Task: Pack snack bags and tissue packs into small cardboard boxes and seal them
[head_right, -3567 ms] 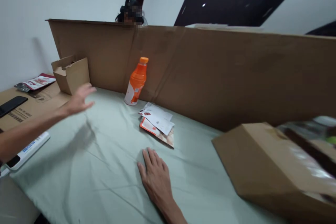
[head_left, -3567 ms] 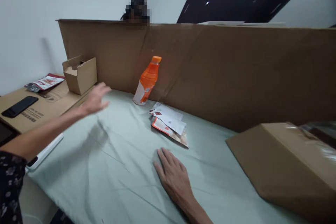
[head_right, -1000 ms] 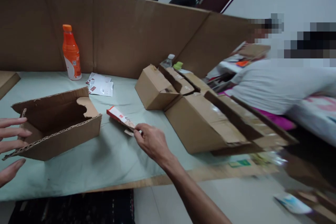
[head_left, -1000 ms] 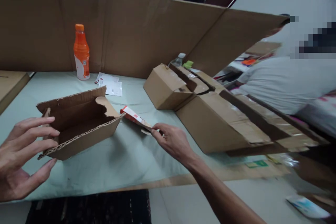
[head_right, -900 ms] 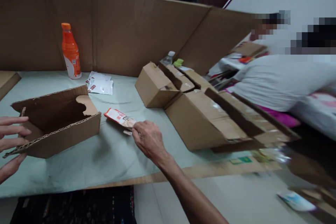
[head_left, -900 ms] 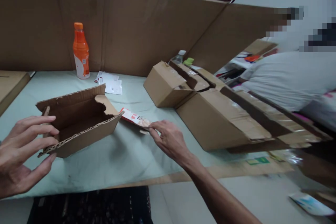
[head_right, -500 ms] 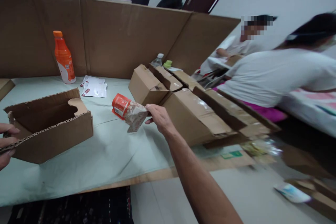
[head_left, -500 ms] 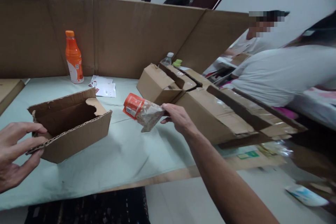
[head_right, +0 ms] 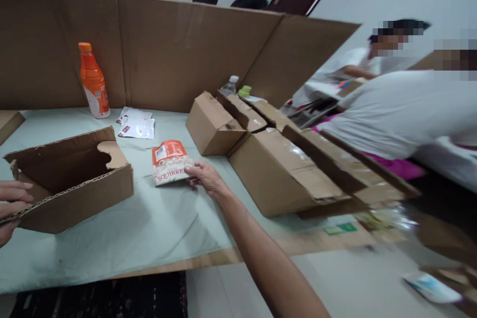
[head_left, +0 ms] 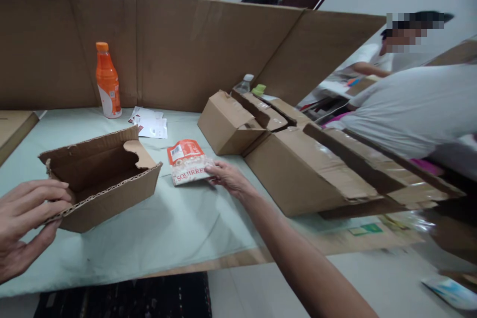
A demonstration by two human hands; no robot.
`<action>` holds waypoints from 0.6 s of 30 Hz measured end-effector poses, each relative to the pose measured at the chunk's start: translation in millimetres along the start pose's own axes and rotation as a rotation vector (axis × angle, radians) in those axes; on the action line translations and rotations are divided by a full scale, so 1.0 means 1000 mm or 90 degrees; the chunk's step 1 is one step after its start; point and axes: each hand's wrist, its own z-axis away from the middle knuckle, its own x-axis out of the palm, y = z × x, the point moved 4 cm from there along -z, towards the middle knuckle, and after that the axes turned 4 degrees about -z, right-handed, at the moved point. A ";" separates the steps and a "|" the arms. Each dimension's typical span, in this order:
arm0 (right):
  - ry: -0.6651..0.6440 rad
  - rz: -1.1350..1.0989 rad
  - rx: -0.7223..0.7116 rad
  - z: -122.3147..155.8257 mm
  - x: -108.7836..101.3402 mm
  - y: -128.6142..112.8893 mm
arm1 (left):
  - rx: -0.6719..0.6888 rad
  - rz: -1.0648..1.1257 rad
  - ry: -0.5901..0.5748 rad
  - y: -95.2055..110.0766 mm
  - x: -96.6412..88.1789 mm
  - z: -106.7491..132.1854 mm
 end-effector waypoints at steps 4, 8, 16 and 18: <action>-0.037 -0.041 0.054 -0.007 0.011 0.008 | 0.038 -0.026 -0.014 0.003 -0.002 -0.001; -0.081 -0.038 0.089 -0.003 0.019 0.008 | 0.026 -0.048 -0.033 0.002 -0.008 0.000; -0.125 0.075 0.077 -0.002 0.050 0.006 | 0.045 -0.029 -0.038 0.009 -0.004 -0.002; -0.104 0.107 0.018 0.001 0.055 -0.002 | 0.033 -0.021 -0.026 0.012 -0.003 0.000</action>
